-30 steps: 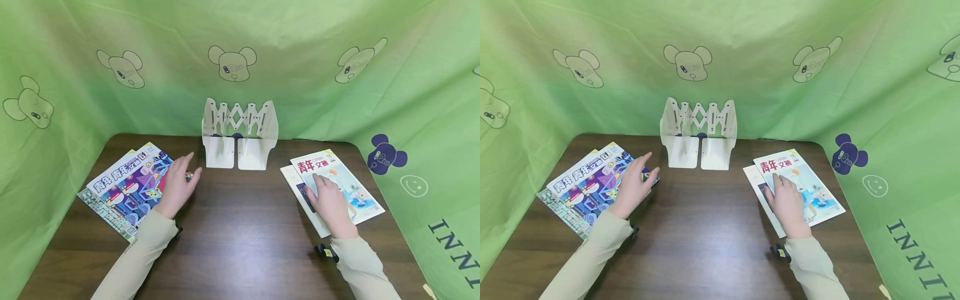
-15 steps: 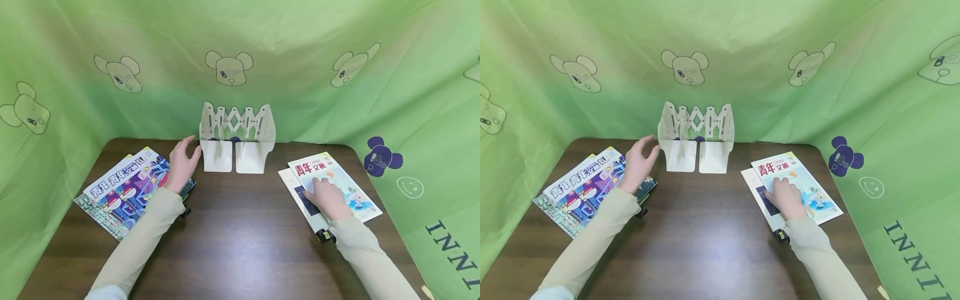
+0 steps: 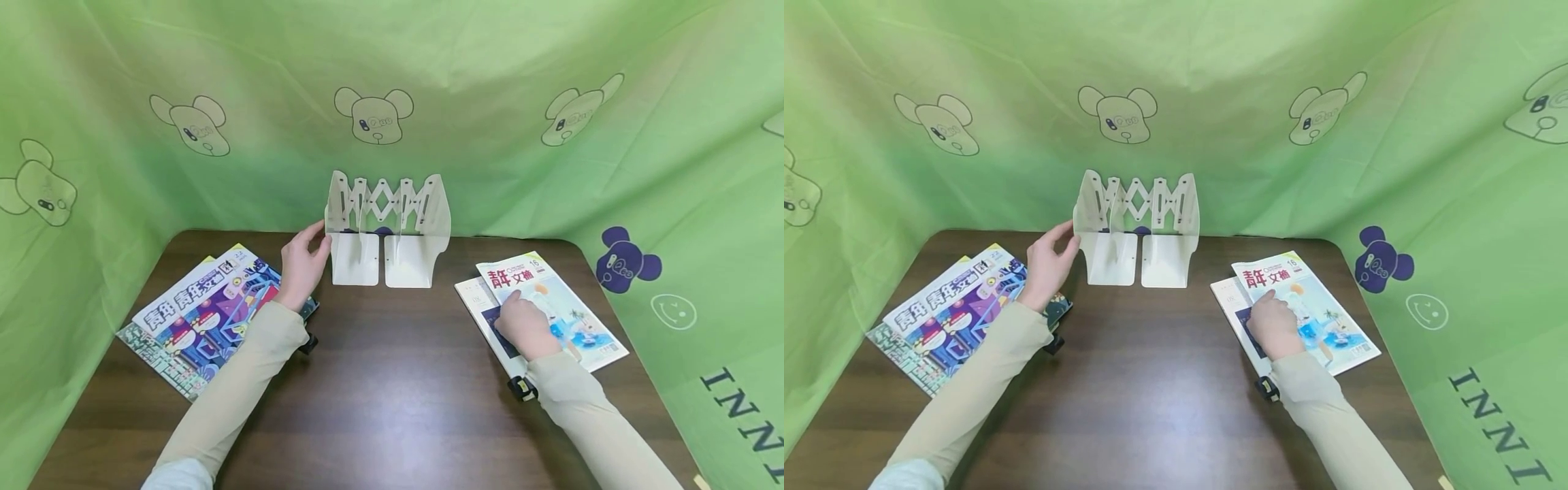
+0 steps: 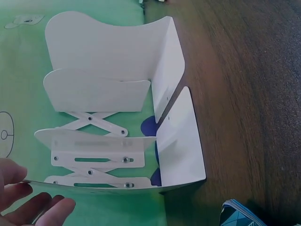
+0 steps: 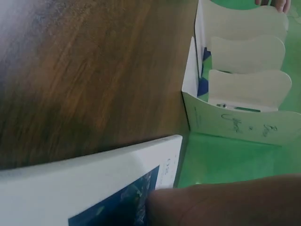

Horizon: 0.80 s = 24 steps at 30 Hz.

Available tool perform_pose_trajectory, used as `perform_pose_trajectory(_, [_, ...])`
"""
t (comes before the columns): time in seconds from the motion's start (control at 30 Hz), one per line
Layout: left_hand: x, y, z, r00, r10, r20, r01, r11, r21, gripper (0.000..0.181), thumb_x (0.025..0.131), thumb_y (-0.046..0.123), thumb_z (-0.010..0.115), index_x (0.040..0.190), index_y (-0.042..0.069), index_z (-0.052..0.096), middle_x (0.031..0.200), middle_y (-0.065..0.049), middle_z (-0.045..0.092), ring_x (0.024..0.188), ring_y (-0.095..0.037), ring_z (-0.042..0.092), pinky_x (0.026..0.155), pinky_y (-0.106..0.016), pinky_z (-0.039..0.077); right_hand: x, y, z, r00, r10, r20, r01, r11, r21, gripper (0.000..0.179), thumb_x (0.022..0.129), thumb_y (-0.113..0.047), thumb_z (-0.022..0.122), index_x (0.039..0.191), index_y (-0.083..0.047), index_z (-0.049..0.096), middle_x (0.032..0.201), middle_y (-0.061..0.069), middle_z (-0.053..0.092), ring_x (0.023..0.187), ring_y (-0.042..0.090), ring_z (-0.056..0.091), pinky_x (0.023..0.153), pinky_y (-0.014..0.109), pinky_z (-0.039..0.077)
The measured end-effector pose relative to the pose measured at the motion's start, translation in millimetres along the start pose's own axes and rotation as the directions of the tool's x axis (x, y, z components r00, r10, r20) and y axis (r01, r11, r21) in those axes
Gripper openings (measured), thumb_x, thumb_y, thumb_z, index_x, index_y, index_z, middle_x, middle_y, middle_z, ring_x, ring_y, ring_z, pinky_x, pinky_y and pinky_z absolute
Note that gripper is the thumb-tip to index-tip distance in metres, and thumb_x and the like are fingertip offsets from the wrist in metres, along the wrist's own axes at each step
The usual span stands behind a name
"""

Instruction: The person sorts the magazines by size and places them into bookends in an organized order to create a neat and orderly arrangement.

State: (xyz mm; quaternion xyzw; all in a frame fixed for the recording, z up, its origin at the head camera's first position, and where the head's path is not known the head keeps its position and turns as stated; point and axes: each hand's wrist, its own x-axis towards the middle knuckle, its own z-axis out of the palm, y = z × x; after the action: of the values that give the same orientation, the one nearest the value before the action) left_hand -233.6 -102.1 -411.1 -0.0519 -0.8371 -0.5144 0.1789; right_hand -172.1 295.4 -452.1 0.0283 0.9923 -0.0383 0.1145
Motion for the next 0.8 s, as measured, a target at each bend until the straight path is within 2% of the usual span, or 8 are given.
perform_pose_trajectory(0.07, [0.4,-0.1,1.1,1.0,0.005,-0.006,-0.005,1.0,0.008,0.036,0.103,0.01,0.063,0.137,-0.002,0.066,0.126,-0.022,0.071,0.115,-0.033,0.069,0.097,-0.044,0.058,-1.5,1,2,0.999,-0.004,-0.046,0.004,1.0,-0.012,0.046,0.089,-0.008,0.059,0.116,0.029,0.05,0.091,0.04,0.063,0.084,0.053,0.067,0.071,0.063,0.056])
perform_pose_trajectory(0.17, [1.0,-0.3,2.4,1.0,0.001,-0.015,-0.001,1.0,0.009,0.036,0.103,0.009,0.064,0.136,-0.002,0.066,0.125,-0.022,0.072,0.114,-0.033,0.069,0.099,-0.046,0.056,-5.5,3,1,0.996,-0.015,-0.092,0.012,1.0,-0.028,0.027,0.091,-0.005,0.056,0.099,0.02,0.055,0.086,0.036,0.063,0.078,0.052,0.065,0.065,0.062,0.056])
perform_pose_trajectory(0.3, [1.1,0.2,3.1,1.0,-0.019,-0.023,0.019,1.0,-0.001,0.036,0.102,0.008,0.064,0.137,-0.001,0.067,0.126,-0.021,0.072,0.117,-0.032,0.069,0.1,-0.047,0.055,-12.9,7,0,0.991,-0.05,-0.121,0.046,0.998,-0.033,0.019,0.096,0.0,0.05,0.103,0.016,0.057,0.085,0.034,0.063,0.075,0.052,0.065,0.059,0.06,0.055])
perform_pose_trajectory(0.4, [0.8,0.6,3.0,0.999,-0.033,-0.027,0.033,0.999,-0.006,0.036,0.102,0.008,0.064,0.137,0.001,0.067,0.126,-0.021,0.072,0.119,-0.032,0.068,0.1,-0.047,0.055,-21.2,11,-2,0.982,-0.084,-0.171,0.086,0.996,0.005,0.019,0.093,0.004,0.052,0.108,0.014,0.058,0.084,0.034,0.064,0.071,0.051,0.064,0.055,0.059,0.053])
perform_pose_trajectory(0.53, [0.5,1.0,3.2,0.999,-0.043,-0.029,0.042,0.999,-0.01,0.036,0.102,0.008,0.065,0.137,0.002,0.068,0.125,-0.019,0.073,0.118,-0.03,0.069,0.097,-0.046,0.056,-35.6,15,-6,0.958,-0.099,-0.268,0.127,0.988,0.088,0.039,0.088,0.005,0.058,0.125,0.014,0.057,0.086,0.034,0.065,0.067,0.047,0.062,0.053,0.058,0.05])
perform_pose_trajectory(0.63, [0.2,1.2,3.0,0.998,-0.045,-0.031,0.045,0.999,-0.011,0.035,0.102,0.009,0.065,0.137,0.003,0.068,0.124,-0.017,0.074,0.118,-0.029,0.069,0.097,-0.045,0.056,-46.7,18,-7,0.924,-0.095,-0.37,0.15,0.981,0.123,0.049,0.087,0.003,0.057,0.136,0.012,0.056,0.083,0.035,0.064,0.058,0.042,0.058,0.049,0.057,0.046])
perform_pose_trajectory(0.7, [0.2,1.2,2.9,0.998,-0.047,-0.032,0.046,0.999,-0.01,0.036,0.102,0.01,0.066,0.137,0.003,0.068,0.125,-0.017,0.073,0.119,-0.028,0.068,0.099,-0.044,0.056,-53.0,20,-8,0.889,-0.091,-0.449,0.169,0.976,0.136,0.049,0.089,0.002,0.057,0.137,0.009,0.057,0.078,0.035,0.063,0.053,0.04,0.055,0.046,0.057,0.043])
perform_pose_trajectory(0.8, [0.3,0.9,2.8,0.998,-0.049,-0.035,0.049,0.999,-0.01,0.036,0.102,0.01,0.066,0.137,0.003,0.068,0.126,-0.017,0.073,0.121,-0.028,0.068,0.101,-0.043,0.055,-60.2,23,-10,0.824,-0.083,-0.56,0.207,0.965,0.163,0.046,0.09,0.001,0.058,0.135,0.007,0.061,0.069,0.032,0.061,0.048,0.04,0.051,0.044,0.06,0.04])
